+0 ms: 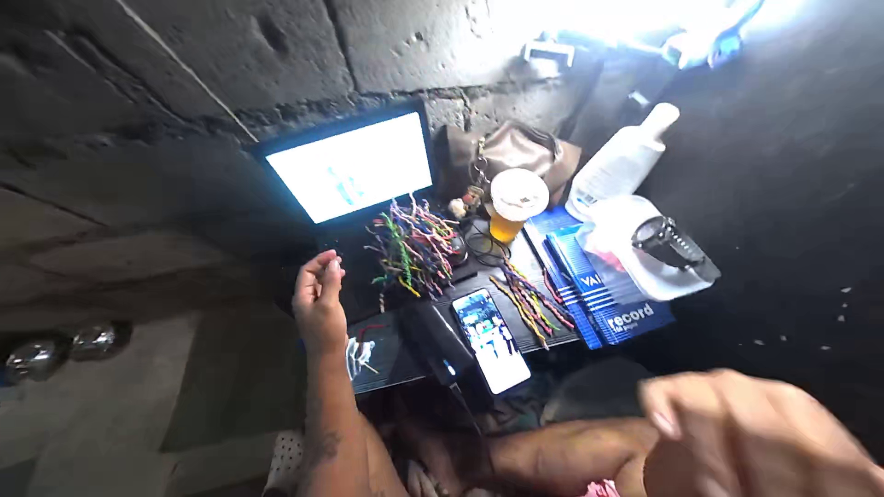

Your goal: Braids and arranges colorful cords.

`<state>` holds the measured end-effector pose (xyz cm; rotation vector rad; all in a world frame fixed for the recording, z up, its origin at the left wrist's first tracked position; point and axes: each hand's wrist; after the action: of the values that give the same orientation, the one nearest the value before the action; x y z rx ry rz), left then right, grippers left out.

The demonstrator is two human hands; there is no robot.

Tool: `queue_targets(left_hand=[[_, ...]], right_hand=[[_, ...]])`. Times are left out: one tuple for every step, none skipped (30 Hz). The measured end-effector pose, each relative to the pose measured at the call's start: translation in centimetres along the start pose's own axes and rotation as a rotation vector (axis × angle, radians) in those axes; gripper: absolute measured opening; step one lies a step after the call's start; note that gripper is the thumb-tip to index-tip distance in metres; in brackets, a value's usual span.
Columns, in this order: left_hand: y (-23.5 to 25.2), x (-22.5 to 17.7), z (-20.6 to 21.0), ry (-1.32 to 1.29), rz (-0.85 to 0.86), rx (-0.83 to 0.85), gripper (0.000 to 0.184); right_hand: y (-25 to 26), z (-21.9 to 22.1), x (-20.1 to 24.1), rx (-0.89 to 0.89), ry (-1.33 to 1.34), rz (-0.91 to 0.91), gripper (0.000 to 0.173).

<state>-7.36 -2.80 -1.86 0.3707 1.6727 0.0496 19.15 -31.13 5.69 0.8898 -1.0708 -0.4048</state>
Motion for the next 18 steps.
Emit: queue_targets(left_hand=[[0.2,0.1,-1.0,-0.064,-0.043,-0.029,0.027],[0.3,0.2,-1.9,-0.124,-0.087,-0.052,0.027],[0.5,0.2,-2.6,-0.177,-0.118,-0.068,0.027],[0.6,0.3,-3.1,-0.221,-0.138,-0.078,0.027],[0.7,0.4,-3.6,-0.257,-0.156,-0.089,0.026],[0.7,0.5,-3.9,-0.285,-0.171,-0.097,0.026],[0.6,0.5,-4.2,-0.306,-0.188,-0.096,0.025],[0.6,0.4,-4.4,-0.326,-0.204,-0.087,0.025],[0.6,0.4,-4.6,-0.342,-0.218,-0.068,0.025],[0.5,0.3,-4.8,-0.355,-0.229,-0.037,0.026],[0.6,0.4,-5.0,-0.370,-0.239,0.000,0.026],[0.6,0.4,-5.2,-0.384,-0.250,0.038,0.026],[0.6,0.4,-5.5,-0.400,-0.267,0.071,0.025],[0.7,0.5,-5.7,-0.412,-0.287,0.097,0.024],[0.8,0.5,-6.0,-0.423,-0.304,0.115,0.024],[1.0,0.5,-6.2,-0.431,-0.318,0.122,0.024],[1.2,0.6,-6.4,-0.440,-0.327,0.124,0.024],[1.4,0.8,-6.5,-0.452,-0.335,0.123,0.025]], right_hand=[[1.6,-0.9,-2.2,0.020,-0.156,0.089,0.048],[2.9,-2.3,-4.6,0.059,-0.317,0.181,0.043],[4.2,-3.7,-6.9,0.093,-0.475,0.288,0.034],[5.6,-4.6,-9.3,0.107,-0.651,0.386,0.027],[7.2,-5.3,-11.9,0.110,-0.817,0.451,0.022],[8.7,-6.1,-14.4,0.139,-0.981,0.503,0.019],[10.0,-6.9,-16.8,0.181,-1.117,0.550,0.019],[11.0,-7.7,-19.0,0.221,-1.230,0.599,0.021],[11.7,-8.5,-20.9,0.269,-1.343,0.657,0.022],[12.3,-9.2,-22.3,0.328,-1.434,0.742,0.025],[12.9,-9.7,-23.3,0.384,-1.504,0.832,0.026],[13.4,-10.1,-24.0,0.436,-1.552,0.908,0.025],[13.7,-10.4,-24.3,0.479,-1.580,0.966,0.023],[14.1,-10.5,-24.3,0.506,-1.599,0.994,0.020],[14.4,-10.5,-23.9,0.518,-1.615,1.006,0.020],[14.8,-10.4,-23.5,0.514,-1.637,0.999,0.020],[15.1,-10.2,-22.8,0.500,-1.668,0.974,0.019],[15.5,-10.0,-22.1,0.484,-1.699,0.942,0.019]])
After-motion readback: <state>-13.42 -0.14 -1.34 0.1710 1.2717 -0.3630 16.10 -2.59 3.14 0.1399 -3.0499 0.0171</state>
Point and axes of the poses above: each hand's wrist, its own y-axis towards the middle knuckle, its own z-axis out of the palm, x = y × z, and after that the axes turned 12 degrees about x, right-handed
